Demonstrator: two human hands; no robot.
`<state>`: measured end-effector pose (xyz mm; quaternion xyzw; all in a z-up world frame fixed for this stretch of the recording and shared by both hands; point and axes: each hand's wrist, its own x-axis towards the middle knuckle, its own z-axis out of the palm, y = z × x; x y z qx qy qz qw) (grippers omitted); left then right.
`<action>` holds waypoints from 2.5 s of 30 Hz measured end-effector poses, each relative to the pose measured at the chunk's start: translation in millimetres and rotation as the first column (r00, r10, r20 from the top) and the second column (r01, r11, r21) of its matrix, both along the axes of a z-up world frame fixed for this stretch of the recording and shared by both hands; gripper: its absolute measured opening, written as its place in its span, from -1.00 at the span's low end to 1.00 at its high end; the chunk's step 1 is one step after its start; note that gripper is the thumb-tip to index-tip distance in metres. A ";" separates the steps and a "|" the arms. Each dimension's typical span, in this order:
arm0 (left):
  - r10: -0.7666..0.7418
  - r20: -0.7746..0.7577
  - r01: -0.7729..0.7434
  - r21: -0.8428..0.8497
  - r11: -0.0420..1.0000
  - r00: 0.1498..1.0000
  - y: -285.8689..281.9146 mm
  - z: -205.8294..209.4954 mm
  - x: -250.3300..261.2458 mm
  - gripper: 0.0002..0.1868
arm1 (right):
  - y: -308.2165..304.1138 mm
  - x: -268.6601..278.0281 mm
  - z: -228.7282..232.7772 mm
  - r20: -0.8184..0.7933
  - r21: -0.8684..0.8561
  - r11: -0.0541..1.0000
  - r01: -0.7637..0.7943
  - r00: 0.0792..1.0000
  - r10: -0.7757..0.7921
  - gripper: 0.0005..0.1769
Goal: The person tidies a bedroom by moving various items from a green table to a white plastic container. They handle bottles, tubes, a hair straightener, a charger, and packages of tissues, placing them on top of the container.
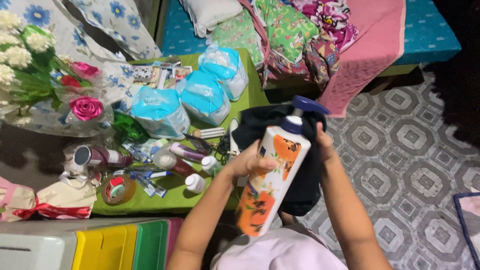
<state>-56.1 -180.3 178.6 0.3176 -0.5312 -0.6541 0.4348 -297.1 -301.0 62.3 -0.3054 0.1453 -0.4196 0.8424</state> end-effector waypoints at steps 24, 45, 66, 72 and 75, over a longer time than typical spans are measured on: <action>0.870 -0.272 -0.862 -0.425 0.275 0.411 41.0 74.1 73.8 0.01 | 91.1 153.6 98.3 -0.232 -0.195 0.977 0.084 0.964 -0.129 -0.27; 0.949 -0.316 -0.650 -0.716 -0.254 -0.022 246.9 167.7 137.3 0.00 | 199.6 315.5 170.7 -0.170 0.069 0.720 -0.690 0.703 0.690 -0.57; 0.692 -0.069 -0.474 -0.679 -0.560 -0.719 441.3 75.9 514.8 0.10 | 359.7 469.1 164.8 -0.409 -0.793 -0.276 -0.543 0.811 -0.419 -0.33; 0.533 0.156 -0.505 -0.611 -0.609 -0.832 466.4 91.1 535.5 0.15 | 357.7 468.0 160.2 -0.402 -0.780 -0.295 -0.552 0.803 -0.440 -0.34; 0.559 0.111 -0.501 -0.608 -0.616 -0.822 479.5 70.7 564.1 0.20 | 358.6 465.8 164.7 -0.426 -0.768 -0.282 -0.575 0.788 -0.445 -0.45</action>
